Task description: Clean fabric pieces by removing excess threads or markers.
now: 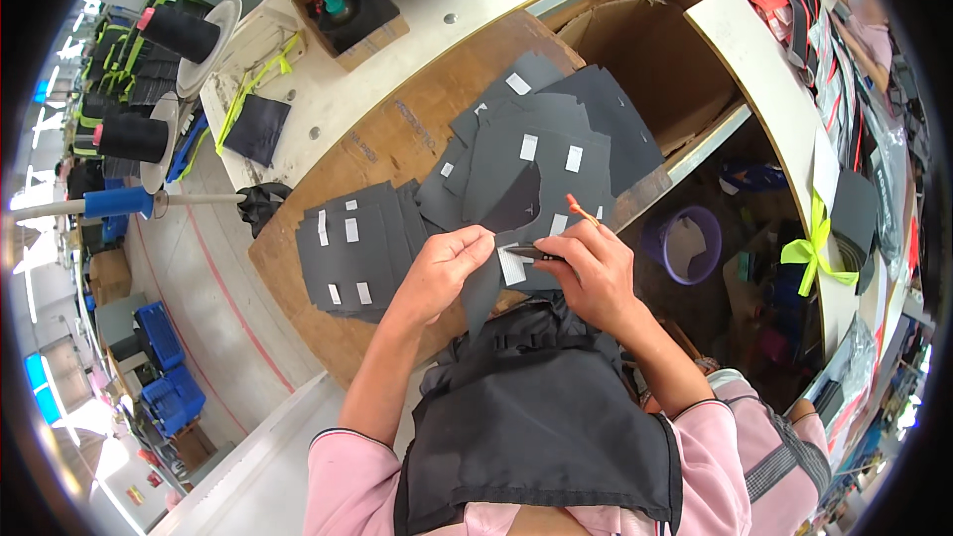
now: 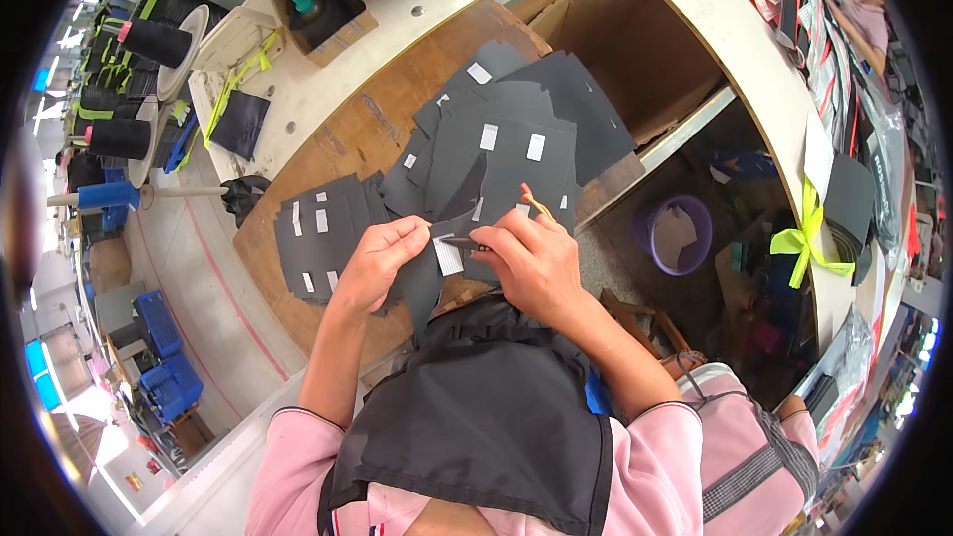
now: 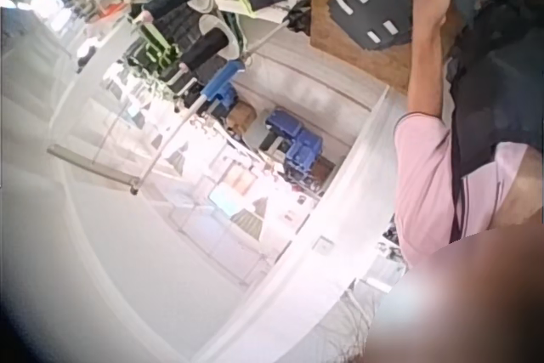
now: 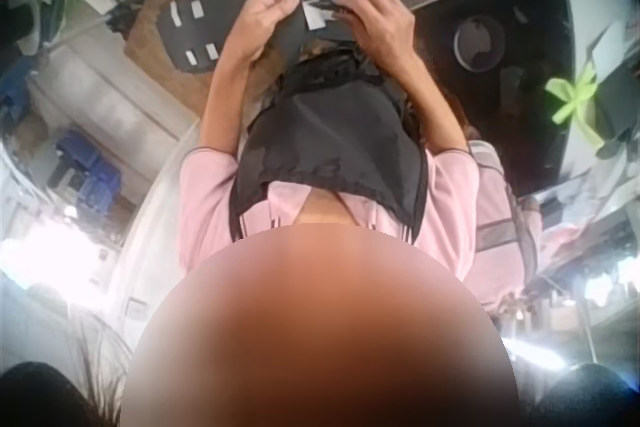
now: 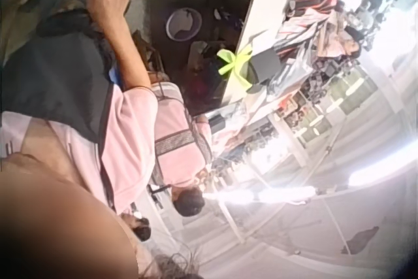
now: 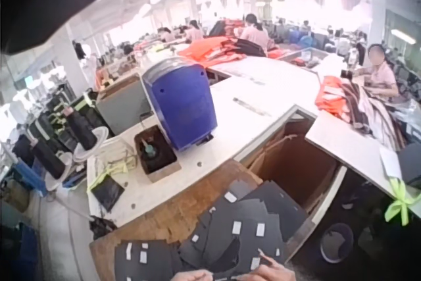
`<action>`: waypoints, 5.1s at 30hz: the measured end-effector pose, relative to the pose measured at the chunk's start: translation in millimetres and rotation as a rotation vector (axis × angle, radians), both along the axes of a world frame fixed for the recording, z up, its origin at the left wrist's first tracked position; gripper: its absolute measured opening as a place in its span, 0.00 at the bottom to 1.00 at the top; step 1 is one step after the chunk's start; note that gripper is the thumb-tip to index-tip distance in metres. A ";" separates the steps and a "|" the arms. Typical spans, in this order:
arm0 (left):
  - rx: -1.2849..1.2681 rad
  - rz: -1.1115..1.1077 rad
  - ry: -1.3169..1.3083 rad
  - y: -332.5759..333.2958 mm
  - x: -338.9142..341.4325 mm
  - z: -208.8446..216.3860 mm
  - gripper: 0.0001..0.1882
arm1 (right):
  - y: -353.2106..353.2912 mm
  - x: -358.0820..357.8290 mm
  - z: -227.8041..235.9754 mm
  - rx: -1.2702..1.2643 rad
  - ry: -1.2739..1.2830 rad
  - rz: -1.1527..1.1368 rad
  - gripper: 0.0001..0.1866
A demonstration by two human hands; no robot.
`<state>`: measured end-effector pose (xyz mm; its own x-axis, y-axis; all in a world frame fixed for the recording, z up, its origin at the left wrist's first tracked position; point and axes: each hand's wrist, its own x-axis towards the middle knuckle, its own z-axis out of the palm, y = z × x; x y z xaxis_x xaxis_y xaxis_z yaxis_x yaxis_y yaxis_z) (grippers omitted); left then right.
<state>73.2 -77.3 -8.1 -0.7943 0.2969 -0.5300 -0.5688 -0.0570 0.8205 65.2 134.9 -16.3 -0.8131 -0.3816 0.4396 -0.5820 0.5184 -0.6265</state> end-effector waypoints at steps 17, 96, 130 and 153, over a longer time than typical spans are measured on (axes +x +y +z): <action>0.811 0.321 -0.014 -17.1 14.0 -48.4 0.16 | -16.0 1.3 -74.3 -1.368 -1.685 -0.548 0.22; -0.070 0.086 0.086 16.2 -0.6 -9.6 0.12 | -1.6 27.3 -8.8 -0.329 -0.434 -0.308 0.15; -0.087 -0.139 0.042 9.8 -4.2 1.8 0.14 | 17.1 4.3 9.7 -0.066 -0.216 0.076 0.18; -0.031 -0.019 -0.025 20.8 4.6 3.2 0.12 | -7.4 32.8 2.8 -0.537 -0.555 -0.253 0.16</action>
<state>77.7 -56.5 -4.9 -0.7754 0.2948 -0.5584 -0.5895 -0.0213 0.8075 97.9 127.5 -13.5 -0.9998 -0.0084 0.0177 -0.0187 0.1397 -0.9900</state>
